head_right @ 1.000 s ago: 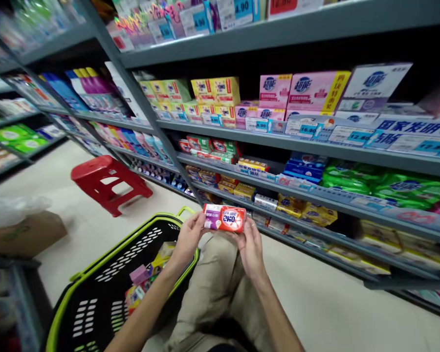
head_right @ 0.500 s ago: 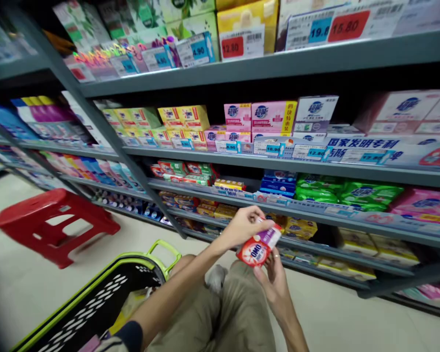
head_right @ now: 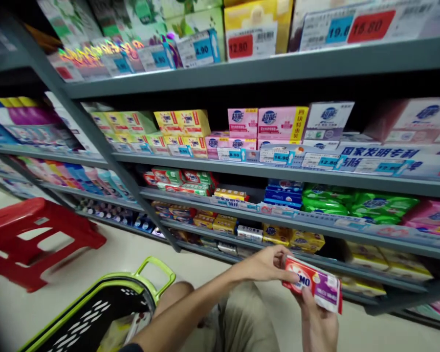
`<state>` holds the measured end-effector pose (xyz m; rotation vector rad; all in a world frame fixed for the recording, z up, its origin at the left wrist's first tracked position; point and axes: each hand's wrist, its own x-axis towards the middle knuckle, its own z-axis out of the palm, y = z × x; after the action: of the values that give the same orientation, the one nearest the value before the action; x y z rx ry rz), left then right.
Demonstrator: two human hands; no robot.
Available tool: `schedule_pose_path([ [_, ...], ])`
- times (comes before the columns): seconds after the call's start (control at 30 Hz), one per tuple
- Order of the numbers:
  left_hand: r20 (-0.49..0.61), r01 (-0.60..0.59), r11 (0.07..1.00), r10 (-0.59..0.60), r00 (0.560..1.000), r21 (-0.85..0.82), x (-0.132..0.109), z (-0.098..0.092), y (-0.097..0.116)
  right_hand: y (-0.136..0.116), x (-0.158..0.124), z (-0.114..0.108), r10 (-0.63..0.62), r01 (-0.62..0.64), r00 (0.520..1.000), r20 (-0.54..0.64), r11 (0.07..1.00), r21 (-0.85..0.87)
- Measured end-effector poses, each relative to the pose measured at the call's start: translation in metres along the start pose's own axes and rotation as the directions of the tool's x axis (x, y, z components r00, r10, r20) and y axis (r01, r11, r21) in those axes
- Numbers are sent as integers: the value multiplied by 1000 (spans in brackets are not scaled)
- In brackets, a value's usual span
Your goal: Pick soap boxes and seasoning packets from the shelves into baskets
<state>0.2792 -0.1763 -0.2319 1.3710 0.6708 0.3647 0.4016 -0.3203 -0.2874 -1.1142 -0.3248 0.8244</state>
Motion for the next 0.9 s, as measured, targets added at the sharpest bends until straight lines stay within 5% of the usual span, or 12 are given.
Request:
schedule_pose_path([
  [0.2,-113,-196,957,175,978,-215,2,-12,36,-46,26,27,-81,94,992,93,985,-142],
  [0.37,-255,-357,884,286,924,-301,-3,-34,50,-70,43,33,-225,245,969,98,882,-402],
  [0.5,-404,-471,822,331,852,-319,-12,-50,60,-78,51,54,-242,281,957,158,907,-314],
  [0.67,-565,-658,701,435,701,-276,-23,-67,73,-92,52,110,-281,305,944,172,944,-130],
  [0.9,-684,-737,612,407,606,-289,-21,-72,81,-109,59,152,-412,442,861,298,896,-40],
])
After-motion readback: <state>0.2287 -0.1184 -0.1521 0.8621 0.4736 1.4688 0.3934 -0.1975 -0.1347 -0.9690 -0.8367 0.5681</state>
